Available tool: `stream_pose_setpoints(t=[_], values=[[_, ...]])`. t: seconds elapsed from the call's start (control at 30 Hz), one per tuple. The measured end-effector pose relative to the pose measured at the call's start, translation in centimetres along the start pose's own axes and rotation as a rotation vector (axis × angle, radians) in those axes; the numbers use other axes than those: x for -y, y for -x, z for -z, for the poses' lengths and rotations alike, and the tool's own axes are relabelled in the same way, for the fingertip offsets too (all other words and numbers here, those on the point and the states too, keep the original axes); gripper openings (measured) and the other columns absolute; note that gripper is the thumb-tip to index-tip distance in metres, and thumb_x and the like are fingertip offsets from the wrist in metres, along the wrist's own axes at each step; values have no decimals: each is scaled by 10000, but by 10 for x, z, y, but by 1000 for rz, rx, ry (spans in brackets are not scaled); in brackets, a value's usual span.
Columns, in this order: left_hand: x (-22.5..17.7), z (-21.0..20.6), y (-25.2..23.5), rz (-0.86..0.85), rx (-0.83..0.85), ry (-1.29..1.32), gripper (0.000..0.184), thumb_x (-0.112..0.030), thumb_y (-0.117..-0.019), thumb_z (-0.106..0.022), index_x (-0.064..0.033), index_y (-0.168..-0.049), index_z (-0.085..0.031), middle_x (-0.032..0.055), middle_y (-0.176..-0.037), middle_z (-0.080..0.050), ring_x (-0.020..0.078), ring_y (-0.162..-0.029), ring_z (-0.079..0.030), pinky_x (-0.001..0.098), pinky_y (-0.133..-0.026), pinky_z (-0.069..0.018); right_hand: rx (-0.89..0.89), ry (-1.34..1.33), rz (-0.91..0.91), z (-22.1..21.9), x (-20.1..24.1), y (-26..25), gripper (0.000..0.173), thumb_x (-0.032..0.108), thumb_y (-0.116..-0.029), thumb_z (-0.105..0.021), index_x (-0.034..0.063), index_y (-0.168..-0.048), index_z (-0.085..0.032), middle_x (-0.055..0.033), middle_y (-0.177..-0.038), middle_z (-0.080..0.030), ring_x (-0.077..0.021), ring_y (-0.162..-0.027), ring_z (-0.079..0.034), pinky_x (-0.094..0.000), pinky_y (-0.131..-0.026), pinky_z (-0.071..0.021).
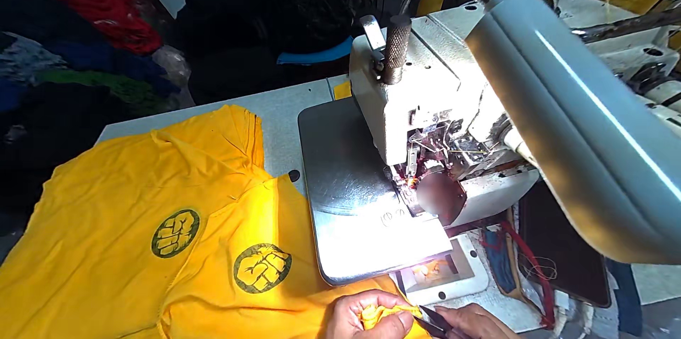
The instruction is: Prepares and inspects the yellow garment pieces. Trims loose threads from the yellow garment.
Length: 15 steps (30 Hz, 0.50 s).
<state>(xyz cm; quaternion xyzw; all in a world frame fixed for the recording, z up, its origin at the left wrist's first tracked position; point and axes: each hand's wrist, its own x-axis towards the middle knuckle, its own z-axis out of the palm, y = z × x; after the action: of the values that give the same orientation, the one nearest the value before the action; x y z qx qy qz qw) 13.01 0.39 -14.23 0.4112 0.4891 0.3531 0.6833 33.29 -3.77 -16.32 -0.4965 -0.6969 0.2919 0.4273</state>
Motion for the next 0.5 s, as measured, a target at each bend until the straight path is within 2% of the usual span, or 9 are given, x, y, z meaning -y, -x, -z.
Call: stream_pose_setpoints(t=[0.23, 0.5], values=[[2, 1, 0, -26, 26, 11, 145, 38, -889, -651, -19, -960, -764, 7, -804, -740, 44, -701, -682, 234, -658, -571, -56, -63, -11, -1, 0, 2, 248, 107, -956, -710, -97, -1091, -666, -179, -839, -641, -123, -727, -590, -182, -654, -488], [1, 1, -1, -42, 24, -35, 163, 34, -890, -644, -23, -966, -776, 11, -865, -758, 38, -775, -696, 234, -716, -577, 9, 7, 11, 6, -3, -1, 229, 132, -961, -710, -65, -1076, -690, -175, -828, -660, -147, -702, -609, -218, -632, -508]])
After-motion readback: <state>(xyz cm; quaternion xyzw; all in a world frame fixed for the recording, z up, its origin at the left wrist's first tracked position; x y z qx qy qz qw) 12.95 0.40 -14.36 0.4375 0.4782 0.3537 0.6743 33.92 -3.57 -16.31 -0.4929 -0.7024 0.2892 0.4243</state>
